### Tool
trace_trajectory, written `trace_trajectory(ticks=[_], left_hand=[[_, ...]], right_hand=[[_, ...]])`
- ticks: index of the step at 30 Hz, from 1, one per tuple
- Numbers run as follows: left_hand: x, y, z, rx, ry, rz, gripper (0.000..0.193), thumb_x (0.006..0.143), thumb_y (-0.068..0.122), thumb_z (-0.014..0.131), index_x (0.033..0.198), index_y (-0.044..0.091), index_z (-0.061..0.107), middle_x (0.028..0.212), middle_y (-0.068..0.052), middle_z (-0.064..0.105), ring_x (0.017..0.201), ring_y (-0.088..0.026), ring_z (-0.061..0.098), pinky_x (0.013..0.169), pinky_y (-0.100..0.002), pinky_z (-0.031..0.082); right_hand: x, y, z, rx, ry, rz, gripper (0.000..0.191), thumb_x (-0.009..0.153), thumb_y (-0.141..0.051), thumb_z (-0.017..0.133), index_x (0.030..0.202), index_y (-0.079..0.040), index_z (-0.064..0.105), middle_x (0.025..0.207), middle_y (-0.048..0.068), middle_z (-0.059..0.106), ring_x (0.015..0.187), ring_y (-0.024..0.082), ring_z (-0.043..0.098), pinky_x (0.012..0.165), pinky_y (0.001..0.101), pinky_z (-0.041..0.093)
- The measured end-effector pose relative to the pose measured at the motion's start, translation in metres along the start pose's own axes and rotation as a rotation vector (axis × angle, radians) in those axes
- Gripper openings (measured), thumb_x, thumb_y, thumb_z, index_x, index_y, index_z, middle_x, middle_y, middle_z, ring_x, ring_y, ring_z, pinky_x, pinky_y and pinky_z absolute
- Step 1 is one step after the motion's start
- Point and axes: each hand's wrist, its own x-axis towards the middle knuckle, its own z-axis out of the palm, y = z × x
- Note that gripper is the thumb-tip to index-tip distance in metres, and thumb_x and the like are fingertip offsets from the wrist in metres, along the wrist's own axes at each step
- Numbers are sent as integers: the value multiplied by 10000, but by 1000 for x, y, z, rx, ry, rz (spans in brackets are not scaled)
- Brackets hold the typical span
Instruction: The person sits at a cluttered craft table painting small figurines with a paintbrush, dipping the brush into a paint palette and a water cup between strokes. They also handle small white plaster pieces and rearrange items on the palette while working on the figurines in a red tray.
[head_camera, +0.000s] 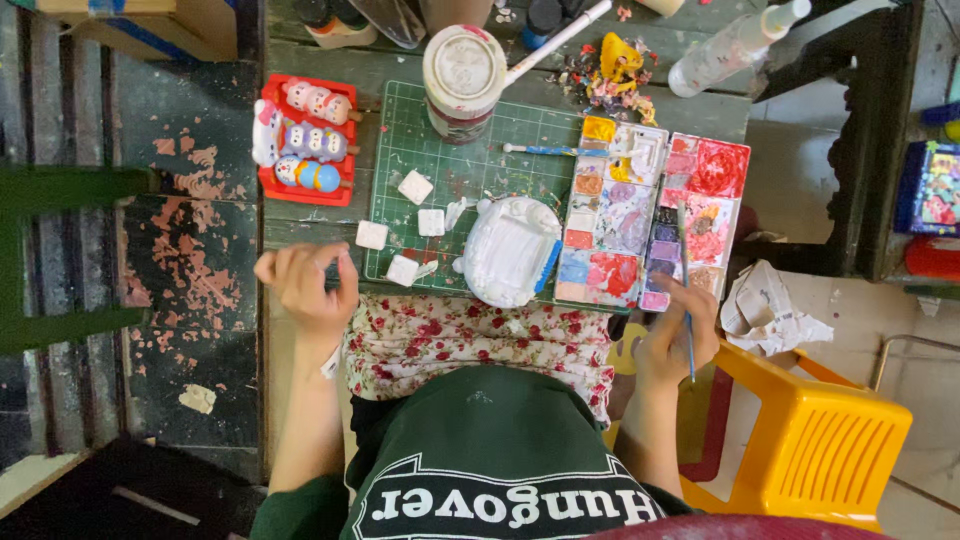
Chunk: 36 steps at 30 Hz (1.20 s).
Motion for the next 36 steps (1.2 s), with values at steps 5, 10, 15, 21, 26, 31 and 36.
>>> trace_trajectory(ticks=[5, 10, 15, 21, 26, 31, 36], left_hand=[[-4, 29, -15, -15, -114, 112, 26, 946, 169, 734, 921, 169, 742, 902, 22, 707, 904, -210, 641, 949, -424, 328], [4, 48, -13, -124, -193, 154, 104, 945, 117, 632, 947, 139, 734, 895, 5, 685, 885, -217, 654, 936, -428, 353], [22, 58, -11, -221, -144, 35, 187, 1029, 47, 518, 1130, 72, 673, 1121, -3, 704, 1017, -222, 665, 1012, -420, 369], [38, 62, -28, -31, -90, 158, 103, 996, 160, 646, 1049, 184, 732, 1140, 17, 721, 1081, -198, 644, 1029, -427, 316], [40, 34, -21, 105, 80, 89, 217, 979, 204, 597, 1135, 174, 745, 1269, -41, 682, 1189, -279, 584, 1055, -458, 305], [24, 0, 0, 73, 220, 31, 149, 1054, 128, 656, 1190, 107, 600, 1164, -66, 634, 1098, -290, 577, 1042, -473, 319], [10, -12, 11, 43, 202, -25, 184, 1033, 53, 651, 1190, 81, 559, 1083, -84, 632, 1015, -304, 574, 992, -474, 335]], right_hand=[[-9, 18, -6, 193, 166, 68, 311, 1098, -229, 488, 1136, 43, 633, 937, 189, 643, 869, 245, 703, 819, 355, 547], [-17, 30, -3, 271, 277, 37, 360, 1175, -317, 431, 1095, -6, 595, 897, 182, 663, 824, 264, 605, 800, 350, 496], [-20, 22, -6, 435, 245, 135, 339, 1157, -275, 385, 1148, 14, 563, 1001, 180, 662, 891, 269, 642, 846, 365, 530], [-13, 12, -19, 592, 218, 291, 119, 1174, -179, 424, 1207, -69, 391, 1055, 192, 698, 867, 216, 651, 847, 332, 529], [2, 12, -23, 880, 214, 464, 111, 1167, -167, 473, 1232, -87, 434, 1016, 147, 682, 877, 220, 642, 803, 338, 526], [14, 5, -20, 990, 223, 519, 102, 1163, -174, 487, 1224, -98, 455, 1008, 136, 693, 815, 202, 615, 793, 323, 489], [27, -1, -11, 1011, 234, 569, 111, 1166, -198, 496, 1219, -100, 483, 985, 125, 695, 792, 187, 609, 757, 306, 458]])
